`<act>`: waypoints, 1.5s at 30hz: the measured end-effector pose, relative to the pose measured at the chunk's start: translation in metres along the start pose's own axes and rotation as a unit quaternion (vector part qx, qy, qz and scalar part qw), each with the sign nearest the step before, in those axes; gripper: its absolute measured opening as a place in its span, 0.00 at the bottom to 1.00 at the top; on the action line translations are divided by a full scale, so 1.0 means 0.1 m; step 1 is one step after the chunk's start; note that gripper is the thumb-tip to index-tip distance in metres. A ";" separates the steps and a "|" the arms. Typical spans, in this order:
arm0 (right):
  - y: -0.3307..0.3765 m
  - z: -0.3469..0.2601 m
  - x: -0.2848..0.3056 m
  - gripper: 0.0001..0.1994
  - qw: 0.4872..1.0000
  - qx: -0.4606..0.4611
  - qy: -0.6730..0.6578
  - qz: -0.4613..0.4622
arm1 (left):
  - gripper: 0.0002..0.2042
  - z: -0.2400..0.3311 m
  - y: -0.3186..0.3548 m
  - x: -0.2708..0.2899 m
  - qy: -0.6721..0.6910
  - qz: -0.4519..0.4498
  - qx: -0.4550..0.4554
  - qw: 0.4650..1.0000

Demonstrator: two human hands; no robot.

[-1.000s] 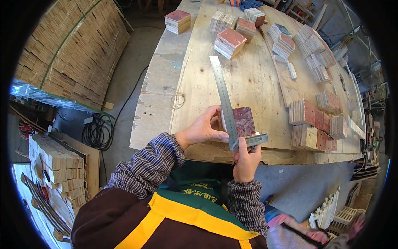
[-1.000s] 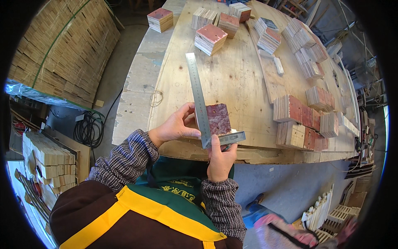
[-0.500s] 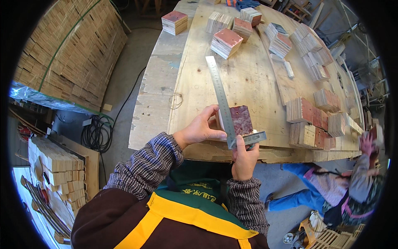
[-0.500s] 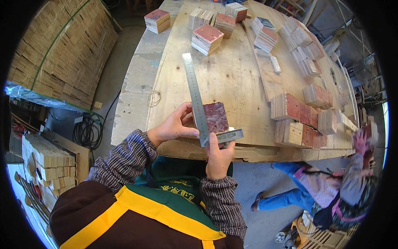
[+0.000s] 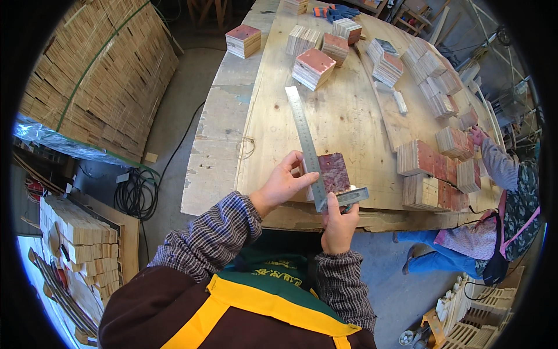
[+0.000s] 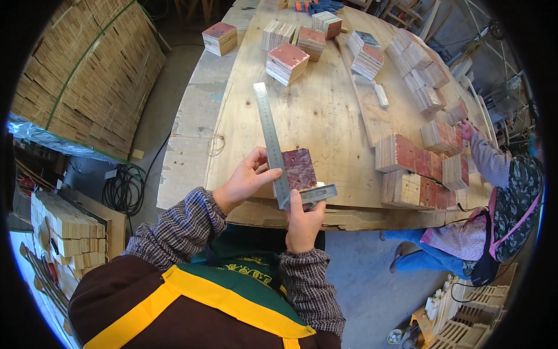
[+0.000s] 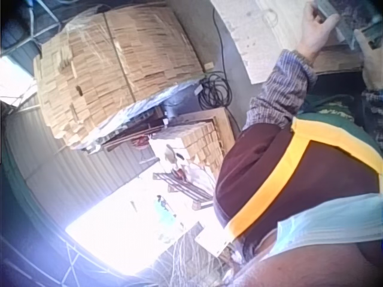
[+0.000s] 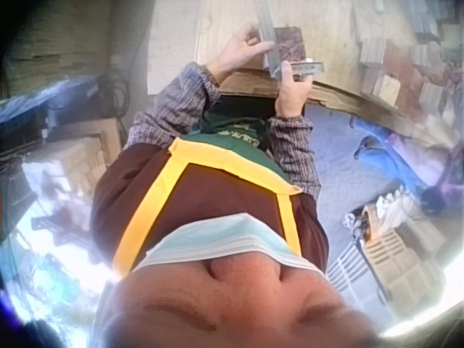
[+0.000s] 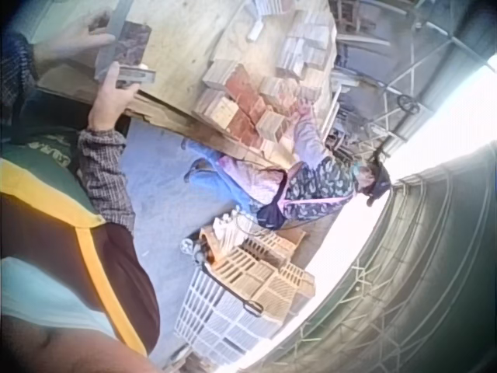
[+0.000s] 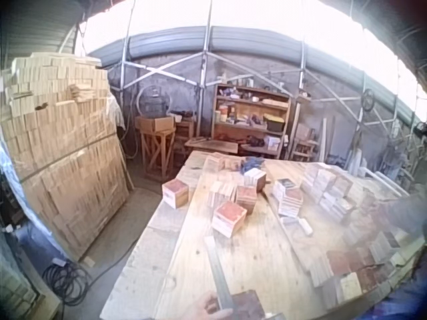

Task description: The person repeatedly picks up small rectangular wooden blocks, places a metal L-square ruler on each block, and marks the wood with a white marker. The person then sets the marked blocks aside on the table. This cycle repeats for multiple blocks throughout the clip.

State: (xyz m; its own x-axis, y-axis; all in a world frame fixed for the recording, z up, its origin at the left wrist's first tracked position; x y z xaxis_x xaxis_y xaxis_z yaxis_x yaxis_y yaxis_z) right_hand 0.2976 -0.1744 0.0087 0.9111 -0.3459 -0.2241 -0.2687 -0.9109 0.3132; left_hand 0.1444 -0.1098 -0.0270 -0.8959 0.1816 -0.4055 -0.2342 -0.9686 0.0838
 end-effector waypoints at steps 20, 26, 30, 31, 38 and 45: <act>0.05 -0.70 0.24 0.24 0.977 0.168 0.113 -0.071 | 0.19 -0.10 -0.01 -0.01 -0.001 0.037 -0.039 0.999; -0.04 -0.65 0.13 0.22 0.952 0.206 0.182 -0.131 | 0.20 -0.09 0.00 -0.03 -0.006 0.044 -0.053 0.998; -0.09 -0.61 0.14 0.22 0.948 0.197 0.206 -0.141 | 0.20 -0.09 0.00 -0.04 -0.019 0.054 -0.062 0.996; -0.09 -0.60 0.14 0.22 0.948 0.193 0.212 -0.140 | 0.20 -0.09 0.00 -0.04 -0.026 0.060 -0.066 0.996; -0.07 -0.57 0.11 0.17 0.950 0.185 0.210 -0.136 | 0.23 -0.12 0.00 -0.03 -0.041 0.070 -0.078 0.994; -0.13 -0.61 -0.02 0.16 0.947 0.191 0.229 -0.123 | 0.24 -0.16 0.00 -0.01 -0.047 0.073 -0.083 0.993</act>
State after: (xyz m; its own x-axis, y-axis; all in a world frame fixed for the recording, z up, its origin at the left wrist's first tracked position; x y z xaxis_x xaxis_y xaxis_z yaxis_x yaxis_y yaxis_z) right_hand 0.3179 -0.1480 0.0613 0.9774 -0.0585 0.2032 -0.0447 -0.9964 -0.0718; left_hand 0.1514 -0.1129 -0.0417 -0.9488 0.0439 -0.3128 -0.0399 -0.9990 -0.0193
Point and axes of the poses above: each hand's wrist, its own y-axis away from the middle knuckle, its own x-axis out of the back of the hand, z = x × y, the point moved 3 cm from there along -y, towards the middle knuckle, and after that the axes turned 1 degree about y, right-handed, at the moved point
